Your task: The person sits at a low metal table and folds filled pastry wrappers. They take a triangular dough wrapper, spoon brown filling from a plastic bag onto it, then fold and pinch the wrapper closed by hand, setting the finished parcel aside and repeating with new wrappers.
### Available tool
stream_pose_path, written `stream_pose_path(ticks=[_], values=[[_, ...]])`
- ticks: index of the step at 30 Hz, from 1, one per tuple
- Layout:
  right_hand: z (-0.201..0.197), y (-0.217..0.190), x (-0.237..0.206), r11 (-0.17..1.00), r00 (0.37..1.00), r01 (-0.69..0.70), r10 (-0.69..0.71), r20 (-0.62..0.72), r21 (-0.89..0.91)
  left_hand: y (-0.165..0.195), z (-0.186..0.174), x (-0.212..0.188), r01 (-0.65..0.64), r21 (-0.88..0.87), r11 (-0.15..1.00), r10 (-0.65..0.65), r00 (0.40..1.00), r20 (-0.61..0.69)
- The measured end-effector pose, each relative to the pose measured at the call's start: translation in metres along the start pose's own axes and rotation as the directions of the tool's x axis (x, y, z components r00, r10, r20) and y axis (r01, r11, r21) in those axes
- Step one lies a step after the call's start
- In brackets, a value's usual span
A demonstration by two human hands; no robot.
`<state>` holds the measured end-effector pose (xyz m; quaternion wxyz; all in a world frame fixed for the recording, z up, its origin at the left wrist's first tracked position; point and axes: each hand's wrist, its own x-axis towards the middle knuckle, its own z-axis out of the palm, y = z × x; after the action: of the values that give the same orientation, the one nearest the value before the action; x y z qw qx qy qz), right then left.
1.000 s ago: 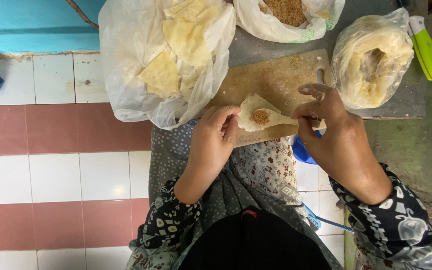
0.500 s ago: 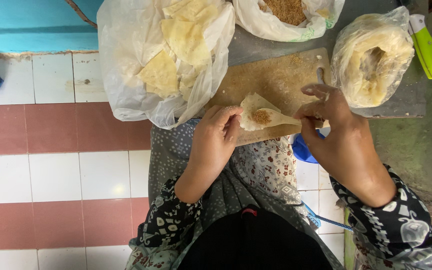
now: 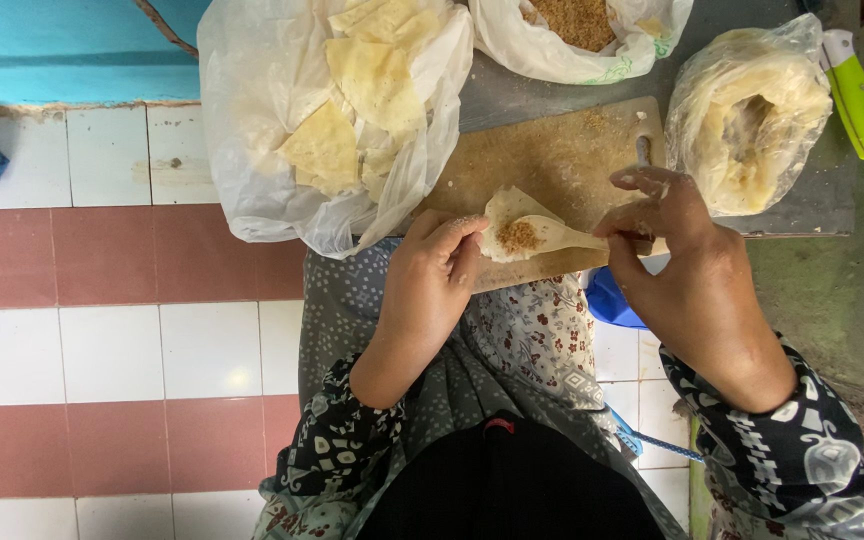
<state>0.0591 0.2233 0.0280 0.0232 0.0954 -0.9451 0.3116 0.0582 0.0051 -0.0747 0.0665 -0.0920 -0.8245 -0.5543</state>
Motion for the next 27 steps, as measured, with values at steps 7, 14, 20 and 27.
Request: stream_pose_path(ticks=[7,14,20,27], values=[[-0.003,0.033,-0.003,0.986,0.998,0.029,-0.019,-0.062,0.165,0.002,0.008,0.001,-0.029,-0.001,1.0,0.029,0.999,0.022],[0.016,0.075,0.083,0.909,0.891,0.342,-0.233,-0.39,0.238,-0.001,0.02,0.002,-0.228,0.182,0.956,0.216,0.973,0.086],[0.037,0.045,0.059,0.99,0.96,0.104,-0.125,-0.252,-0.095,-0.003,0.019,0.001,-0.197,0.17,0.966,0.188,0.98,0.07],[0.067,0.037,0.016,0.994,0.996,-0.084,0.083,-0.018,-0.067,-0.007,0.015,0.002,-0.218,0.164,0.962,0.201,0.973,0.112]])
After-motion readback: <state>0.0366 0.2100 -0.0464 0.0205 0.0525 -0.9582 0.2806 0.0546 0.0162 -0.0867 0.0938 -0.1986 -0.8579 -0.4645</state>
